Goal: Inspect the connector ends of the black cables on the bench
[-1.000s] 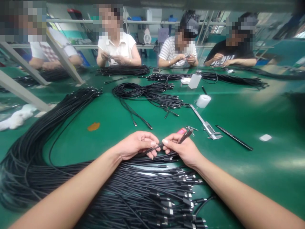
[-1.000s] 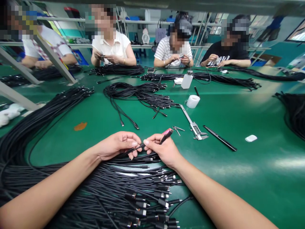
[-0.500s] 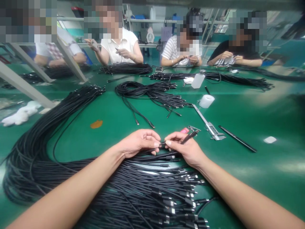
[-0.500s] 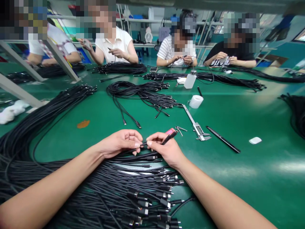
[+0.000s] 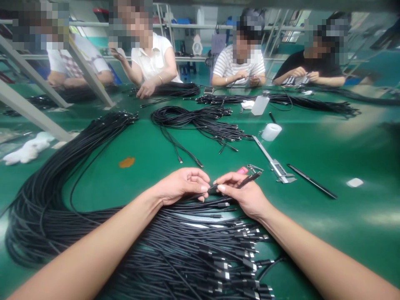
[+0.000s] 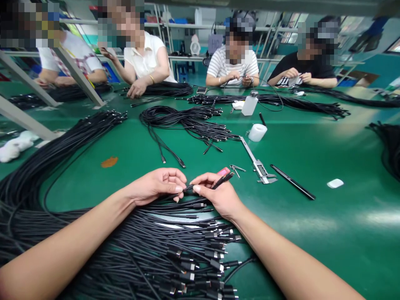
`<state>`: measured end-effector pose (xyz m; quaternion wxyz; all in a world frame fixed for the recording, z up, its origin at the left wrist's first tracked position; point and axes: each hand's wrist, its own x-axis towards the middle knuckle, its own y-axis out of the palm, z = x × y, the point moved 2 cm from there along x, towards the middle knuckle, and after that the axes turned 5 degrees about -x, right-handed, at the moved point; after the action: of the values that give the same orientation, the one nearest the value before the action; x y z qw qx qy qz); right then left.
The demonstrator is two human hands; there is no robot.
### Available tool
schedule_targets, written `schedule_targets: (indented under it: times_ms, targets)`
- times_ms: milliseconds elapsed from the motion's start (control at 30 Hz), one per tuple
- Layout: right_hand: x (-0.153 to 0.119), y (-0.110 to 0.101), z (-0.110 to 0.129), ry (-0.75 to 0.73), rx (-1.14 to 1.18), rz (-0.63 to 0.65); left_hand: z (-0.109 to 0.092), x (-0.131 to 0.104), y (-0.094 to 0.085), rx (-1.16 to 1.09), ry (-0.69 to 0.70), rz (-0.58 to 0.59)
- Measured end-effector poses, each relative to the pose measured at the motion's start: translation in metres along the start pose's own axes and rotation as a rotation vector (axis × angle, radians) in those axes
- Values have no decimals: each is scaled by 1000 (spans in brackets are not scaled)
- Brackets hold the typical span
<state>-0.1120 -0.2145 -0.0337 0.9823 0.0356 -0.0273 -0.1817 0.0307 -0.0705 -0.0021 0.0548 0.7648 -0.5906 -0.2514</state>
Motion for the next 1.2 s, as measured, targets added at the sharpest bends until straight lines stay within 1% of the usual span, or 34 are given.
schedule_targets:
  times_ms: [100,167,267,333,400,467,567,667,733,933,1200]
  targets:
    - [0,0,1,-5,-12,1,-4,-3,1,49,-32,13]
    - [0,0,3,-6,-25,-5,-8,-6,1,138,-78,33]
    - [-1,0,4,1,-40,-18,-15,-12,-1,308,-136,103]
    - [-1,0,5,1,-41,-26,-19,-16,-3,367,-152,156]
    - [-1,1,5,1,-38,-26,-23,-19,-5,400,-174,186]
    - [-1,1,5,10,-24,-24,-26,-20,-8,466,-213,181]
    - [-1,2,5,23,-8,-29,-31,-22,-11,637,-258,141]
    - [-2,2,5,27,-8,-32,-37,-24,-14,833,-237,123]
    - [-2,2,5,33,-9,-38,-40,-25,-16,921,-225,116]
    - [-2,2,2,33,-28,-43,-35,-24,-19,889,-245,95]
    - [-2,-1,-1,26,-59,-33,-34,-22,-14,1004,-236,91]
